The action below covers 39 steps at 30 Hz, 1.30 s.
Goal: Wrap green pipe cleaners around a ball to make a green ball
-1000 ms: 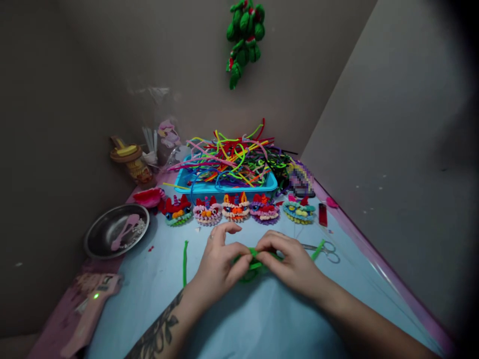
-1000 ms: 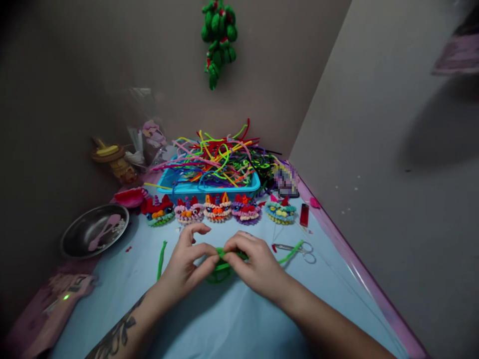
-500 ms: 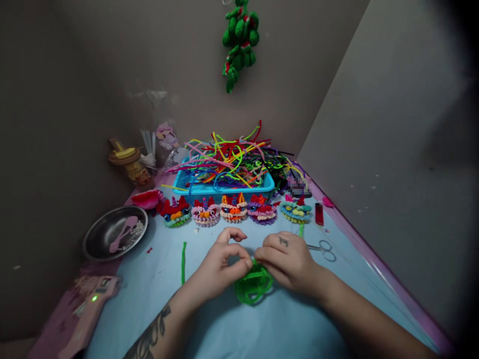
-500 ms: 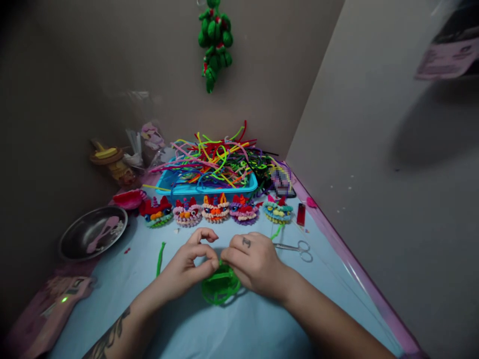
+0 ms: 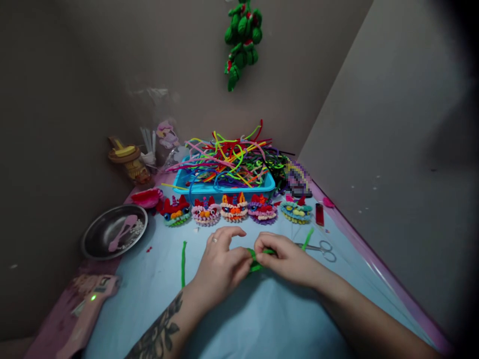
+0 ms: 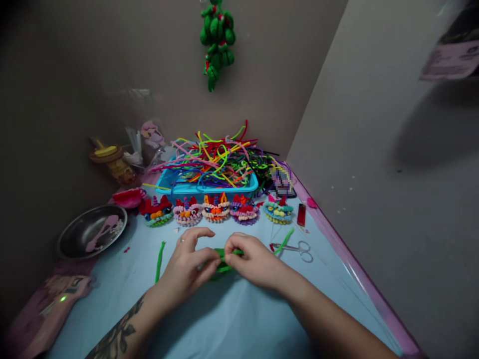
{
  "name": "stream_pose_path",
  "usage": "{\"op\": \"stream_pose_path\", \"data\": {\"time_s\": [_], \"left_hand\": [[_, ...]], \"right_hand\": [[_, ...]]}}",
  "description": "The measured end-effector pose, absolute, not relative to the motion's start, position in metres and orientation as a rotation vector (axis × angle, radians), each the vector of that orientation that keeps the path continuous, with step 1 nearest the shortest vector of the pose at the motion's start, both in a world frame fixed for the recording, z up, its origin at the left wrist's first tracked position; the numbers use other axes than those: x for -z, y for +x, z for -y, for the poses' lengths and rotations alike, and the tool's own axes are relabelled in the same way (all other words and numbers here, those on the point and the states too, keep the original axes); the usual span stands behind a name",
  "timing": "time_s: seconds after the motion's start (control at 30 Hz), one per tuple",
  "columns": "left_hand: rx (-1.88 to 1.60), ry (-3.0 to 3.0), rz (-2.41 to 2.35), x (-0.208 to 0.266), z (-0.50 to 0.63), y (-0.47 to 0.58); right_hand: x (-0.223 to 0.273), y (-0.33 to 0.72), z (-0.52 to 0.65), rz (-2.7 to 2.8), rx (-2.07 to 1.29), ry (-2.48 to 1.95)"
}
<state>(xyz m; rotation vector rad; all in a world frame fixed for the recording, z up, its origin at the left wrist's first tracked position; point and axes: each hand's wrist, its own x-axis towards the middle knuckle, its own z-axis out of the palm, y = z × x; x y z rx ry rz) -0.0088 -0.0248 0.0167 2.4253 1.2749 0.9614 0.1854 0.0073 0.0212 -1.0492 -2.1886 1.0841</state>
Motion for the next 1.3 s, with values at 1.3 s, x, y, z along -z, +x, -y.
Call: {"op": "stream_pose_path", "data": {"time_s": [1.3], "left_hand": [[-0.785,1.197,-0.755,-0.009,0.016,-0.007]], "right_hand": [[-0.020,0.195,-0.010,2.192,0.477,-0.233]]}}
